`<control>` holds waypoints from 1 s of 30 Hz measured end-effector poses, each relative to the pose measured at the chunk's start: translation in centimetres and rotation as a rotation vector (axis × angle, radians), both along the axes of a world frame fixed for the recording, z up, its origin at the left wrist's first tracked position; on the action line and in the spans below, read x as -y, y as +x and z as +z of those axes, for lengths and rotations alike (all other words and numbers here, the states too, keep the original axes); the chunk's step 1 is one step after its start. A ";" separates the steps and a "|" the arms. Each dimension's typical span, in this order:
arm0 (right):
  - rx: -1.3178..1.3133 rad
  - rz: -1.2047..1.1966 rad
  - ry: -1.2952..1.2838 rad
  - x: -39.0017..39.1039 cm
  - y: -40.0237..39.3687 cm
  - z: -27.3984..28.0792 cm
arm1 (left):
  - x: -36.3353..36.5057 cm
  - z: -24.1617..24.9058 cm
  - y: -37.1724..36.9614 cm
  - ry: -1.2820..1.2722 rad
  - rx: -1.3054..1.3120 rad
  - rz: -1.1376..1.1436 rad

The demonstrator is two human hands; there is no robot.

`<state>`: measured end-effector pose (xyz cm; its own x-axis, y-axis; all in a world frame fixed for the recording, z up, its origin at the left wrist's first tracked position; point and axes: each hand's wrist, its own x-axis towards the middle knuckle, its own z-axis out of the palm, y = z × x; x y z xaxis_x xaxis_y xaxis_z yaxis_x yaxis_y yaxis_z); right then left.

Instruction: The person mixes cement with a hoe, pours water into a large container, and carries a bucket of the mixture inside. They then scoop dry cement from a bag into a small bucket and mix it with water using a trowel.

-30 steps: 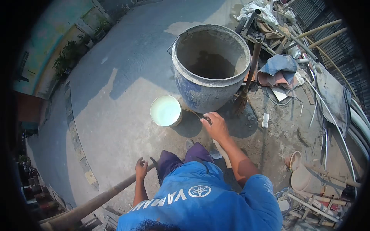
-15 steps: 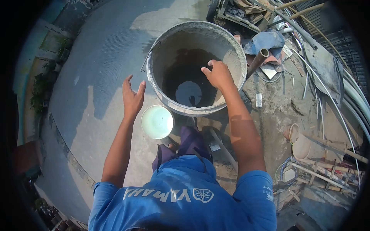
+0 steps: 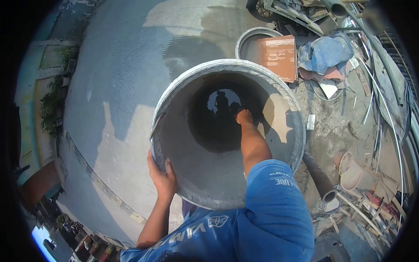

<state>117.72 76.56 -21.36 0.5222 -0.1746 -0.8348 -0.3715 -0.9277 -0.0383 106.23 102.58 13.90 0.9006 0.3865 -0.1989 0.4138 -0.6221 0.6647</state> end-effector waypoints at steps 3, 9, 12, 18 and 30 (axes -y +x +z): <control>0.193 0.150 0.003 0.8 -0.2 -7.2 | -0.7 -1.2 -0.8 0.083 -0.022 -0.013; 0.291 0.310 -0.012 2.8 0.5 -23.0 | -1.0 -2.3 -2.2 0.210 -0.057 0.174; 0.201 0.268 -0.005 2.7 -0.4 -25.9 | -0.9 0.1 -1.9 0.142 -0.222 -0.005; 0.096 0.239 -0.074 5.7 -0.9 -25.7 | -1.1 -1.5 -7.5 -0.080 -0.255 0.267; 0.045 0.119 -0.153 6.6 -3.8 -31.4 | 2.4 -2.1 -2.4 -0.077 -0.302 0.499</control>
